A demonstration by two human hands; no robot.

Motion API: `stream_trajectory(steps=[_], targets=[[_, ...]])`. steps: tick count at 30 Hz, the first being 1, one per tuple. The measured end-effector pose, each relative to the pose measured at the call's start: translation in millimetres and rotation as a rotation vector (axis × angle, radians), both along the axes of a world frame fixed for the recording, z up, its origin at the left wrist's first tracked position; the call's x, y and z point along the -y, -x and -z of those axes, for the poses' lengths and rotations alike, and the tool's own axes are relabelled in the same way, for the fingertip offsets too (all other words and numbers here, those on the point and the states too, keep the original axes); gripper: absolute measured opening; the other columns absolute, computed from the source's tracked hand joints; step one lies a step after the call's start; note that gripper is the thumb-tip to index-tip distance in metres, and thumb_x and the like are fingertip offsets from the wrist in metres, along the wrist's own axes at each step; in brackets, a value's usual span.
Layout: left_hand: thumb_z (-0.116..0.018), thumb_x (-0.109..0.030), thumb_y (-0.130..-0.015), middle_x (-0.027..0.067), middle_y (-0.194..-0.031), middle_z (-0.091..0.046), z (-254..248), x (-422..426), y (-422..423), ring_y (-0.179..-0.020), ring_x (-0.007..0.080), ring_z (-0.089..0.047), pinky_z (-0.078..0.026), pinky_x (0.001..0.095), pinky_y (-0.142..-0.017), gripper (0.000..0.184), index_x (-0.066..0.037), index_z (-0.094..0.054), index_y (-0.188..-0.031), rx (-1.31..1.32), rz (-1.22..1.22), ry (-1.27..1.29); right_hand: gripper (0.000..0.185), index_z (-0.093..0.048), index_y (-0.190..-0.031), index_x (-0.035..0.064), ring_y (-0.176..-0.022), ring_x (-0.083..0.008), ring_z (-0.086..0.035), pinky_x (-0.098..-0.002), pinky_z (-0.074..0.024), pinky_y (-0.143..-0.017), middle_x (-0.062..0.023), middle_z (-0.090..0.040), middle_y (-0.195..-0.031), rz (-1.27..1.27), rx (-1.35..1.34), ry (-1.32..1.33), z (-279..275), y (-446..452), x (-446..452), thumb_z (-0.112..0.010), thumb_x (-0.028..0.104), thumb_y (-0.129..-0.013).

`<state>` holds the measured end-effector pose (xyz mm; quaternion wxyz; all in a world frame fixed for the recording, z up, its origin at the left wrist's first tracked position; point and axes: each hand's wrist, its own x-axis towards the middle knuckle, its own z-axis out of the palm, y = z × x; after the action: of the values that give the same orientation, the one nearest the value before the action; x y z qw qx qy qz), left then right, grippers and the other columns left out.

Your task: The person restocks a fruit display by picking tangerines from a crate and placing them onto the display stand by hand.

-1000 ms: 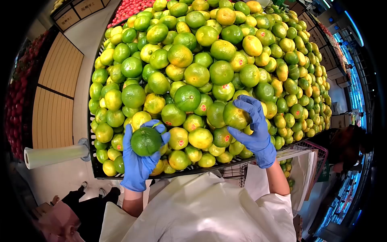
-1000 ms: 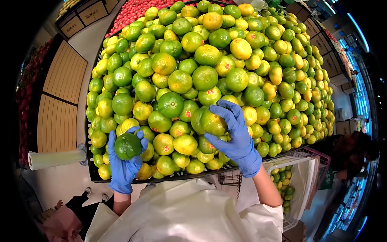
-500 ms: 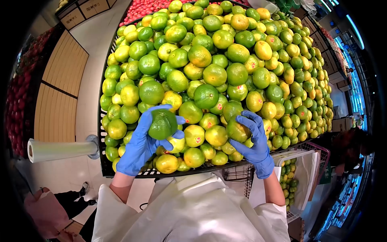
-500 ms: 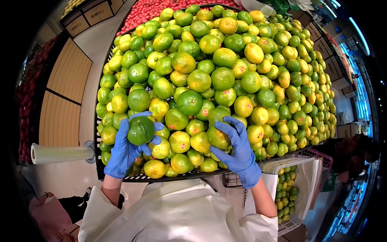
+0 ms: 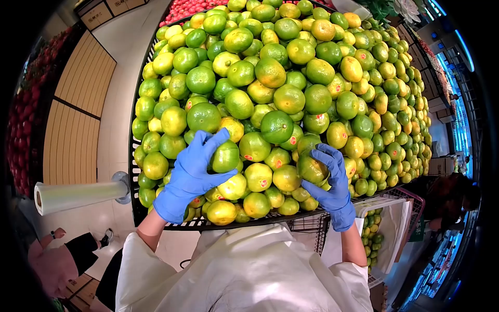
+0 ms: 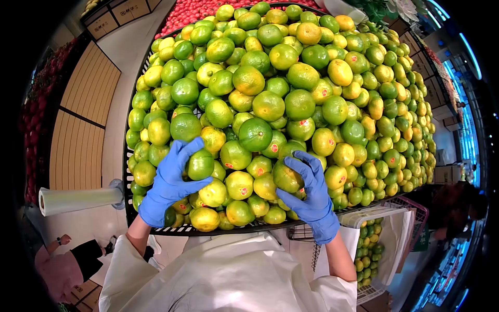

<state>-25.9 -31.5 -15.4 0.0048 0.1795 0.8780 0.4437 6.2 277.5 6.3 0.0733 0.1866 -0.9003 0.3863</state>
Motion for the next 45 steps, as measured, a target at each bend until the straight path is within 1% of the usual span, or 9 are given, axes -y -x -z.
stream_trajectory(steps=[2, 9, 13, 14, 17, 24, 35, 40, 45], targets=[[-0.079, -0.027, -0.067, 0.0143, -0.103, -0.045, -5, -10, 2, -0.095, 0.0310, -0.052, -0.046, 0.0385, -0.080, 0.078, -0.016, -0.044, -0.136, 0.026, 0.107, 0.367, 0.063, -0.054, -0.122, 0.0084, -0.114, -0.0326, -0.047, -0.0395, -0.0412, -0.096, -0.0168, -0.046, -0.124, -0.002, -0.001, 0.002, -1, 3, 3, -0.077, 0.009, -0.064], [-0.077, -0.038, -0.067, 0.0145, -0.102, -0.044, 4, -28, 8, -0.093, 0.0319, -0.051, -0.046, 0.0401, -0.078, 0.082, -0.019, -0.042, -0.139, -0.079, 0.182, 0.463, 0.062, -0.054, -0.122, 0.0083, -0.115, -0.0333, -0.047, -0.0398, -0.0409, -0.096, -0.0172, -0.048, -0.122, 0.017, -0.041, 0.034, -2, 2, 0, -0.077, 0.008, -0.064], [-0.079, -0.038, -0.065, 0.0176, -0.120, -0.045, 1, -29, 5, -0.106, 0.0349, -0.048, -0.044, 0.0411, -0.090, 0.090, -0.020, -0.036, -0.142, 0.015, 0.164, 0.493, 0.062, -0.054, -0.122, 0.0081, -0.117, -0.0315, -0.046, -0.0389, -0.0403, -0.098, -0.0163, -0.048, -0.123, 0.134, -0.044, 0.131, 3, -9, -19, -0.076, 0.007, -0.064], [-0.080, -0.036, -0.065, 0.0184, -0.128, -0.042, 4, -29, 4, -0.113, 0.0362, -0.045, -0.041, 0.0416, -0.096, 0.092, -0.021, -0.035, -0.143, 0.019, 0.144, 0.445, 0.062, -0.054, -0.121, 0.0081, -0.118, -0.0305, -0.046, -0.0381, -0.0397, -0.099, -0.0157, -0.048, -0.123, 0.175, -0.049, 0.109, 5, -12, -26, -0.076, 0.005, -0.063], [-0.080, -0.030, -0.065, 0.0181, -0.131, -0.042, -4, -27, -1, -0.117, 0.0362, -0.043, -0.038, 0.0414, -0.099, 0.090, -0.017, -0.036, -0.142, -0.033, 0.068, 0.312, 0.063, -0.054, -0.122, 0.0080, -0.119, -0.0299, -0.046, -0.0379, -0.0393, -0.099, -0.0149, -0.048, -0.122, 0.289, -0.093, 0.073, 10, -25, -42, -0.076, 0.003, -0.063], [-0.076, -0.019, -0.073, 0.0172, -0.129, -0.044, -14, -31, -2, -0.115, 0.0327, -0.045, -0.038, 0.0393, -0.098, 0.071, -0.006, -0.044, -0.135, -0.248, -0.032, 0.137, 0.063, -0.053, -0.123, 0.0080, -0.119, -0.0285, -0.043, -0.0365, -0.0369, -0.101, -0.0134, -0.045, -0.122, 0.364, -0.067, 0.171, 14, -22, -56, -0.075, 0.003, -0.064], [-0.070, -0.019, -0.078, 0.0194, -0.127, -0.046, -13, -87, -19, -0.115, 0.0346, -0.044, -0.038, 0.0406, -0.097, 0.061, -0.002, -0.046, -0.131, -0.256, 0.071, -0.059, 0.060, -0.048, -0.123, 0.0106, -0.113, -0.0342, -0.044, -0.0384, -0.0391, -0.098, -0.0178, -0.042, -0.119, 0.242, -0.481, 0.077, -10, 135, -65, -0.075, 0.011, -0.070], [-0.071, -0.010, -0.076, 0.0179, -0.129, -0.045, -17, -104, -36, -0.118, 0.0323, -0.044, -0.037, 0.0402, -0.100, 0.062, -0.004, -0.046, -0.132, -0.229, 0.040, -0.109, 0.066, -0.046, -0.126, 0.0108, -0.115, -0.0327, -0.048, -0.0372, -0.0403, -0.099, -0.0154, -0.049, -0.123, 0.179, -0.399, 0.016, 10, 198, -77, -0.078, 0.016, -0.069], [-0.070, -0.009, -0.076, 0.0182, -0.128, -0.045, -13, -103, -46, -0.117, 0.0313, -0.045, -0.039, 0.0387, -0.099, 0.060, -0.003, -0.047, -0.131, -0.226, 0.015, -0.120, 0.068, -0.044, -0.129, 0.0114, -0.118, -0.0309, -0.048, -0.0383, -0.0418, -0.099, -0.0135, -0.049, -0.130, 0.134, -0.266, -0.014, 5, 186, -91, -0.078, 0.016, -0.070]])
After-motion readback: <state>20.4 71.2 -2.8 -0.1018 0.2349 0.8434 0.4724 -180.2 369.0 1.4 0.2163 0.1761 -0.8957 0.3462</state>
